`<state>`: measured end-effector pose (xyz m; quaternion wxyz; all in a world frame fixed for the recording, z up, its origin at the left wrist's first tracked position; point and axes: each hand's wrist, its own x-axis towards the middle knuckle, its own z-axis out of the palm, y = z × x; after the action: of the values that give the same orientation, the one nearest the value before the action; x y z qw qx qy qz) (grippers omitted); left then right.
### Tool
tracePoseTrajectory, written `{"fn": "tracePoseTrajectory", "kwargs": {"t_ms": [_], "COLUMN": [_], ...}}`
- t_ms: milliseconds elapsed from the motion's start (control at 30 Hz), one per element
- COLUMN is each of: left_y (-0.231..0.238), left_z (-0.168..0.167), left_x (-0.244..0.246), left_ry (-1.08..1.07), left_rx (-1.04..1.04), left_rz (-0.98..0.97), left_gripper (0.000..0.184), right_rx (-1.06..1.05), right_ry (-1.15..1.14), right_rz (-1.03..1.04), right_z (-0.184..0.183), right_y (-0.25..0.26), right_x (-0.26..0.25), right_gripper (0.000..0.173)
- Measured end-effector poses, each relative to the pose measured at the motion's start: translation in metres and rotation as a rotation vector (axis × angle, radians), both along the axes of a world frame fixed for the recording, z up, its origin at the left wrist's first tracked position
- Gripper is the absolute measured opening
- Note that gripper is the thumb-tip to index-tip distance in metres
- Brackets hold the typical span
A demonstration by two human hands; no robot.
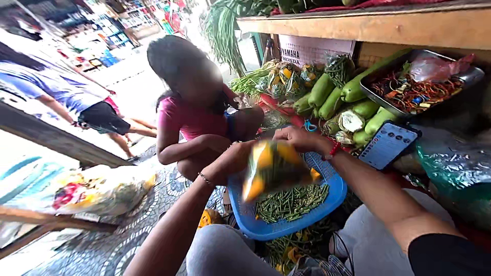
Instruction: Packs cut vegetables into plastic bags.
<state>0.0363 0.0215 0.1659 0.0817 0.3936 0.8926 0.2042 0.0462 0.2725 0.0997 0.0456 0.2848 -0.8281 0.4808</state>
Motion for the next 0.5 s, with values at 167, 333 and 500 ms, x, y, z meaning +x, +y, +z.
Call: {"fn": "tracePoseTrajectory", "kwargs": {"t_ms": [167,333,500], "left_y": [0.003,-0.019,-0.007], "left_z": [0.008,-0.004,0.016], "left_x": [-0.012,0.008,0.003], "left_ry": [0.280,0.028,0.547], "left_rx": [0.005,0.290,-0.044], "left_rz": [0.116,0.091,-0.002], "left_gripper": [0.020,0.015,0.016], "right_rx": [0.160,-0.136,0.248], "right_ry": [0.385,0.149,0.778], "right_rz": [-0.303,-0.051,-0.391], "right_z": [0.030,0.035,0.029], "right_y": [-0.032,-0.018,-0.033], "right_x": [0.009,0.026,0.018], "right_gripper": [0.015,0.014,0.018]}}
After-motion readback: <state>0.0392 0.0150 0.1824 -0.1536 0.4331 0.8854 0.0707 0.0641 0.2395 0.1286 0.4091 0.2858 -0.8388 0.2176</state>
